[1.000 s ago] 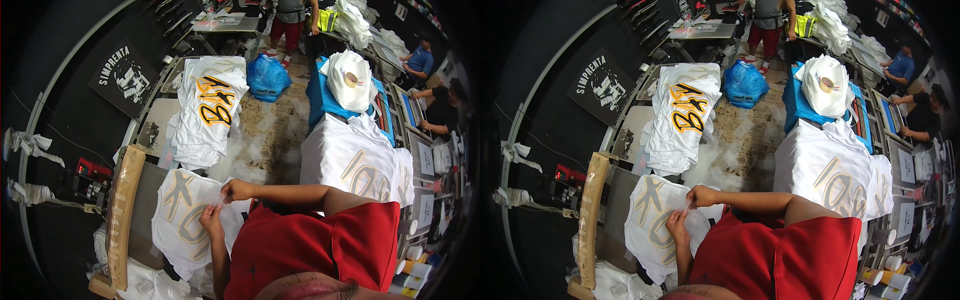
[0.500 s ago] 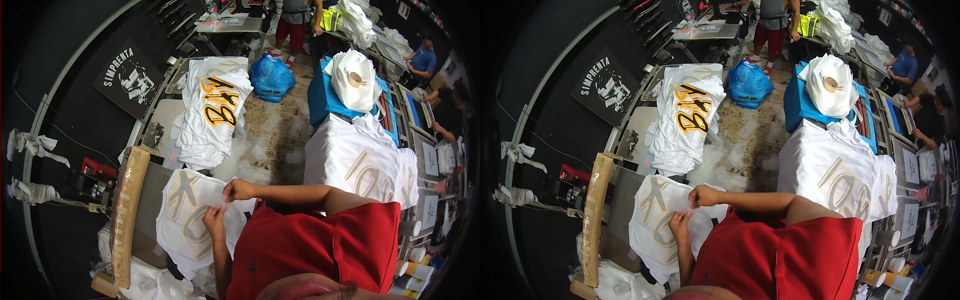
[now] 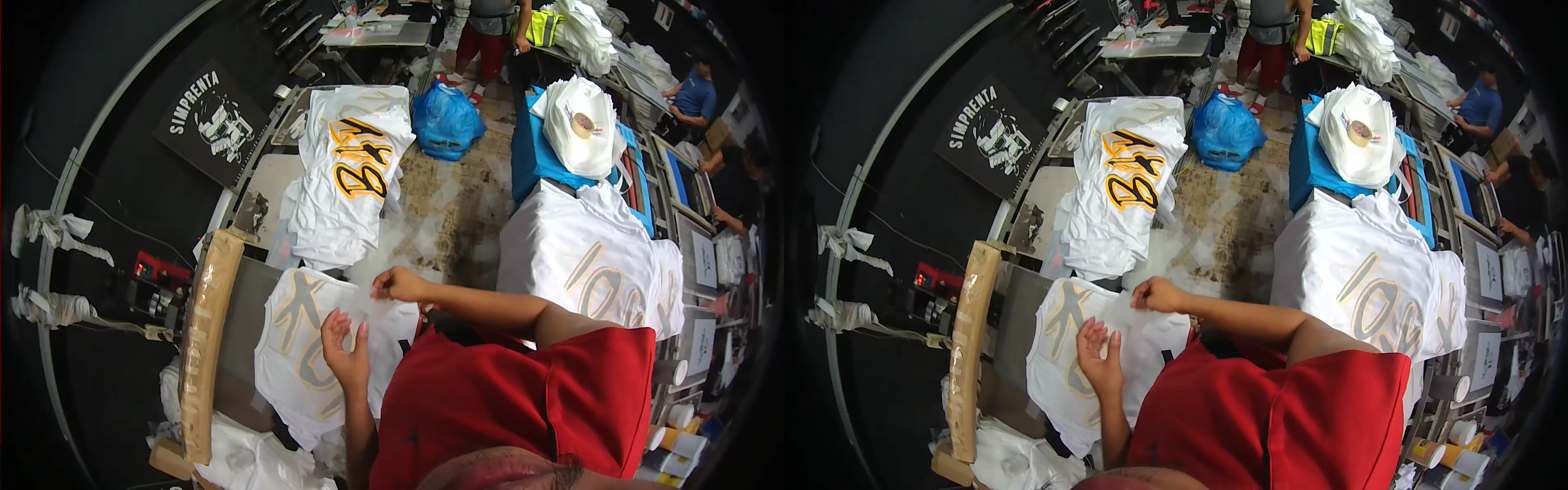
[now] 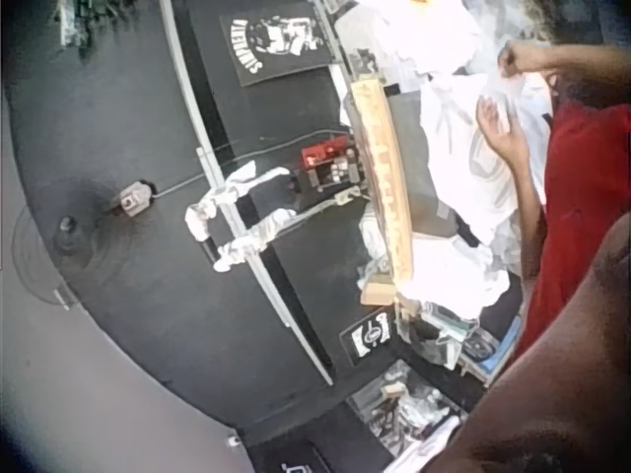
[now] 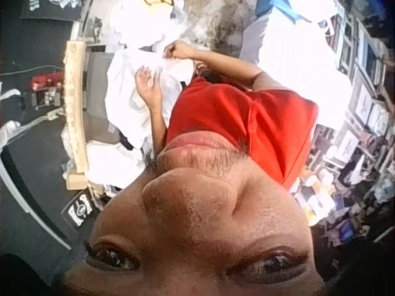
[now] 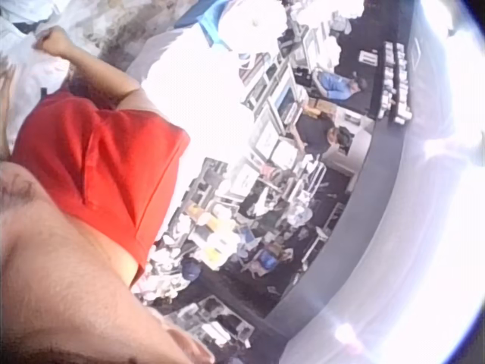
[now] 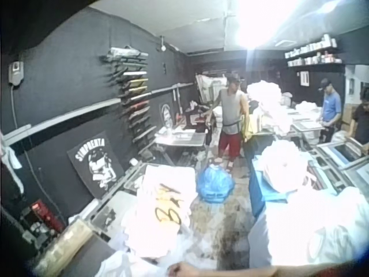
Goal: The person heat presses labels onto T-shirts by positioning transfer paper on the shirts, pressing them with a heat press machine, and peeling off the backing paper by hand.
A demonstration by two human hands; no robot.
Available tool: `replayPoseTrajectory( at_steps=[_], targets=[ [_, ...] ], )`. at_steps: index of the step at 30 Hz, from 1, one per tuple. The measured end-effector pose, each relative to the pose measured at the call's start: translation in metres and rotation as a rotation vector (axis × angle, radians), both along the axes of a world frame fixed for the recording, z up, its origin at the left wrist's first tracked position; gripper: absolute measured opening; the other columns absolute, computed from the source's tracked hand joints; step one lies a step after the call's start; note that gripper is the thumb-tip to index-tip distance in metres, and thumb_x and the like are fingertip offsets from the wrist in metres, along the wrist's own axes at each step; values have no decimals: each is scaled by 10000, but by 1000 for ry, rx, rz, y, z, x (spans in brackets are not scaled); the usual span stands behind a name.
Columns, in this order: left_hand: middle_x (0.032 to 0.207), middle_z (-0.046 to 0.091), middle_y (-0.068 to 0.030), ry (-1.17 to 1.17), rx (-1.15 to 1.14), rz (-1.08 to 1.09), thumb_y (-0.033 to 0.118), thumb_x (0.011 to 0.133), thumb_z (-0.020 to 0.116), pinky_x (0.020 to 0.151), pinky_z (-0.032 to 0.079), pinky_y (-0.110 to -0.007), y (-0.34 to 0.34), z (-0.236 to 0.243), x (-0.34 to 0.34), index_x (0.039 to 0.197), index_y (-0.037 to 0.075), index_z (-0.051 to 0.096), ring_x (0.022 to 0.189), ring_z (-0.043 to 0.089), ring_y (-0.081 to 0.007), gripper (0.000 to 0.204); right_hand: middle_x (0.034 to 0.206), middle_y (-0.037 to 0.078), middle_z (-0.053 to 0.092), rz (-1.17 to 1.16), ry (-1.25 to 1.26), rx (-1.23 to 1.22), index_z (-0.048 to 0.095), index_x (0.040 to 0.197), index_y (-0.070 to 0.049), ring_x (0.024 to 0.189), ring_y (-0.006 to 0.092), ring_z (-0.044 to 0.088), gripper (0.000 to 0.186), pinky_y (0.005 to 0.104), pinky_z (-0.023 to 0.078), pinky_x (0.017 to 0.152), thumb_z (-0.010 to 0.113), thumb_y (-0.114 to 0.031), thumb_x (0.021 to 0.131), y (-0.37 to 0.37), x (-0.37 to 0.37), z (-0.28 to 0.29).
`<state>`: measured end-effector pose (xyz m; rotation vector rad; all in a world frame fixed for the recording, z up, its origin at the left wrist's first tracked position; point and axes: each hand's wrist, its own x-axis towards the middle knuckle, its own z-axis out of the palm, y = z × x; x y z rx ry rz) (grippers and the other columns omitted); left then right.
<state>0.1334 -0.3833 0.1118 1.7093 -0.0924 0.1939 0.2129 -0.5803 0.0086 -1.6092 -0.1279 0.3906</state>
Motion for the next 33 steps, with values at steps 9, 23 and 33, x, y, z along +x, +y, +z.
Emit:
replayPoseTrajectory(
  at_steps=[9, 23, 33],
  targets=[
    [965, 645, -14, -1065, 241, -555, 311, 845, 736, 725, 513, -364, -78, 283, -43, 1046, 121, 649, 820, 581, -179, 290, 750, 45, 708, 9, -159, -60, 726, 876, -25, 676, 112, 649, 138, 291, 525, 654, 718, -159, 841, 12, 1, 14],
    [960, 706, -96, -811, 192, -1195, 125, 667, 834, 728, 513, -364, -139, 216, -5, 889, 69, 714, 822, 659, -272, 258, 799, 53, 724, -262, 16, 54, 737, 928, -27, 706, 126, 644, 170, 298, 522, 677, 697, -153, 821, -53, -29, 26],
    [972, 663, -89, 193, 33, -407, 0, 918, 609, 789, 501, -292, -5, -43, 0, 1003, -15, 619, 898, 619, -156, 87, 807, 52, 729, -303, 38, -12, 758, 942, -28, 713, 121, 654, 152, 284, 521, 675, 694, -126, 845, -79, -36, 26]
  ],
)
